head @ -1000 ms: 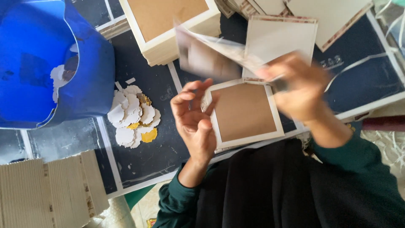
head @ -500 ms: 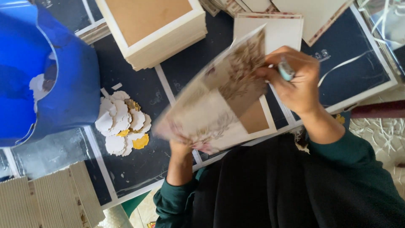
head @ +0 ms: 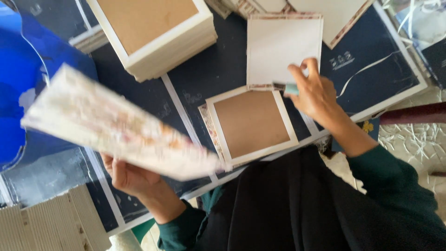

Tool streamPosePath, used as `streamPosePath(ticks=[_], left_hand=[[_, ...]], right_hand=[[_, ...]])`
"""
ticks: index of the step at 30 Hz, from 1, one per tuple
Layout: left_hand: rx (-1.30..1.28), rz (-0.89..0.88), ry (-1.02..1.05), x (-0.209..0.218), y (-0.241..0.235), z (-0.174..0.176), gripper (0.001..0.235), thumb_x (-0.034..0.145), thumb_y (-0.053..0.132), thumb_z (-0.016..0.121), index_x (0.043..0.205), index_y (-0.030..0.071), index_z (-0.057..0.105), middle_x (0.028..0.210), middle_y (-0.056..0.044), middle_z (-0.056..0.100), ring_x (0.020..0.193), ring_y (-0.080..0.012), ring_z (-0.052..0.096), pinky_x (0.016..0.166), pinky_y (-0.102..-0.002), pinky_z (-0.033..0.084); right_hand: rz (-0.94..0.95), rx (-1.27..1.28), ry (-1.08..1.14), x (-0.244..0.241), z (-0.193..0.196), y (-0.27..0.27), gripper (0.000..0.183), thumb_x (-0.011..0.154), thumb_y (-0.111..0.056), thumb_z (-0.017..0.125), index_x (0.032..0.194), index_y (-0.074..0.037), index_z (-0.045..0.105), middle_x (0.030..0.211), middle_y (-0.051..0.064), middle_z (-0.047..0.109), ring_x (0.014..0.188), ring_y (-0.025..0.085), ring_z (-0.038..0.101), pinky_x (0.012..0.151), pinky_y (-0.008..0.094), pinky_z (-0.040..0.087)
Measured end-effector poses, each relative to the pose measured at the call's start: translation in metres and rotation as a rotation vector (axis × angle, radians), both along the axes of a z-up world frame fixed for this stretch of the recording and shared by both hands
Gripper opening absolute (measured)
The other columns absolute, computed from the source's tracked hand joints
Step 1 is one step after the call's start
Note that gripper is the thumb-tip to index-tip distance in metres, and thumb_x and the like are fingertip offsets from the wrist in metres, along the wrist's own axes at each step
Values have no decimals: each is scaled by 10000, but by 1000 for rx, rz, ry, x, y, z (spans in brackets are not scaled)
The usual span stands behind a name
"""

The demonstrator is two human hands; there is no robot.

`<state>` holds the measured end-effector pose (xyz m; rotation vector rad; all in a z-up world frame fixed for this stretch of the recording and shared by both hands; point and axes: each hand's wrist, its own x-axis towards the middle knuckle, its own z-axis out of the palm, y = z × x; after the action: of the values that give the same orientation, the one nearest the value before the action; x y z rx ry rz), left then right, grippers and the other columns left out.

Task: Applying double-sided tape to the edges of printed cards using a handheld applicator and stacking them.

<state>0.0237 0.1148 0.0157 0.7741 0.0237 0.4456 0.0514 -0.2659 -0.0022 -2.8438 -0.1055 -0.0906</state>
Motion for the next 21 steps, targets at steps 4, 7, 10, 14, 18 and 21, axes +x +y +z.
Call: streamPosePath(ticks=[4,7,10,14,18,21], left_hand=[[-19,-30,-32,-2,-7,-19,162,855,54,587,1015,78,593,1101,-74,616,1104,-230,564,995,-382,458],[-80,5,93,2,-25,-18,99,871,6,542,901,100,533,867,-10,544,782,-109,512,705,-224,415],[-66,-54,185,1,-49,-12,129,863,-22,537,838,97,494,691,15,468,509,-31,448,423,-130,376],[219,-75,257,3,-88,18,77,840,70,630,823,79,556,668,-14,534,429,-70,428,342,-242,393],[1086,-79,-100,-5,-103,60,131,833,-100,548,823,28,577,869,-81,608,648,-135,484,534,-242,382],[1371,-178,-282,-14,-119,74,179,912,-1,537,1073,60,587,935,-52,585,805,-200,616,547,-308,500]], right_hand=[[-142,-114,-258,16,-50,-32,474,719,-38,796,1071,-53,480,1060,156,423,666,287,598,501,375,567],[-58,-43,-79,11,-60,-33,284,799,-284,697,879,-61,541,854,123,518,682,285,575,557,404,483],[157,97,55,-7,-67,-7,428,836,-442,668,896,-20,632,794,100,598,687,264,589,597,375,448],[264,386,-508,-25,19,16,159,881,78,751,1007,82,655,921,214,636,806,302,583,726,383,466],[387,103,-798,-38,82,34,271,953,-71,782,1152,90,692,1074,272,624,851,340,639,670,395,572],[663,-252,-832,-35,122,68,283,1003,-110,588,1276,-34,606,1278,201,578,938,201,707,771,314,577]])
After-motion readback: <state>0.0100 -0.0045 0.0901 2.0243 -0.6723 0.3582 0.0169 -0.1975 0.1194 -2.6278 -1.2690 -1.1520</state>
